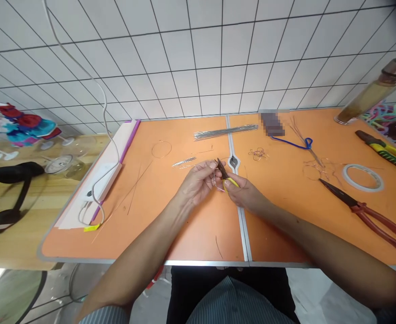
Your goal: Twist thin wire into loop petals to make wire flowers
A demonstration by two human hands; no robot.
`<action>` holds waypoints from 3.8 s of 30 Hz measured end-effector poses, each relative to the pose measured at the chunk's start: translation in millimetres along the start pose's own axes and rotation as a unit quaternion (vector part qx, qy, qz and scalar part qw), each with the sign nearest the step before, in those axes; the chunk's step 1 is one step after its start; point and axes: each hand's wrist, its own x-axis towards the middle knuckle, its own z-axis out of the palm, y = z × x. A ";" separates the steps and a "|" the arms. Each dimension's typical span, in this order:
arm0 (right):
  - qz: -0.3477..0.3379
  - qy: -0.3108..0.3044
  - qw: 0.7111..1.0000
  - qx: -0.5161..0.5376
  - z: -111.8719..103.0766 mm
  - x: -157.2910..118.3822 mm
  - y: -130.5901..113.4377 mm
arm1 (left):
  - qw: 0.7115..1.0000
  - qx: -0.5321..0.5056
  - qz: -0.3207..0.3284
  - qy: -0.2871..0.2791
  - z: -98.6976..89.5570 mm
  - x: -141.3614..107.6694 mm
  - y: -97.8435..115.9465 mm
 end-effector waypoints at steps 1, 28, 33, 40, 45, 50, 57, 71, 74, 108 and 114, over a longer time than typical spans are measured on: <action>-0.010 0.018 0.999 -0.036 -2.4 -2.1 -2.6 | 1.000 0.002 0.010 0.011 -0.3 0.0 1.3; 0.011 -0.036 0.980 -0.197 -42.3 -15.1 -20.8 | 0.990 0.112 0.009 -0.079 -4.9 -1.5 8.9; 0.011 -0.031 0.978 -0.204 -43.0 -14.7 -19.4 | 0.991 0.115 0.002 -0.075 -5.0 -2.2 8.1; 0.016 -0.020 0.973 -0.231 -43.1 -14.1 -18.8 | 0.990 0.123 0.001 -0.072 -3.8 -2.5 8.3; 0.014 -0.008 0.967 -0.253 -43.8 -14.5 -20.1 | 0.990 0.119 0.000 -0.070 -4.3 -1.7 7.5; 0.014 -0.009 0.966 -0.260 -43.3 -14.4 -23.0 | 0.991 0.116 -0.005 -0.070 -3.4 -2.4 8.5; 0.009 -0.016 0.968 -0.250 -44.4 -14.4 -21.8 | 0.991 0.115 -0.010 -0.069 -2.7 -3.1 9.2; 0.020 -0.013 0.964 -0.266 -42.1 -15.0 -28.1 | 0.992 0.103 -0.013 -0.070 -4.1 -2.5 7.4; 0.022 -0.008 0.963 -0.268 -41.2 -15.4 -28.2 | 0.992 0.105 -0.014 -0.072 -3.6 -2.8 7.8; -0.082 0.092 0.875 -0.469 -27.4 -16.0 -21.8 | 0.979 0.200 -0.044 -0.019 0.8 -9.4 14.1; -0.046 0.064 0.927 -0.367 -24.7 -14.5 -20.4 | 0.983 0.170 -0.062 -0.025 -1.0 -8.1 12.8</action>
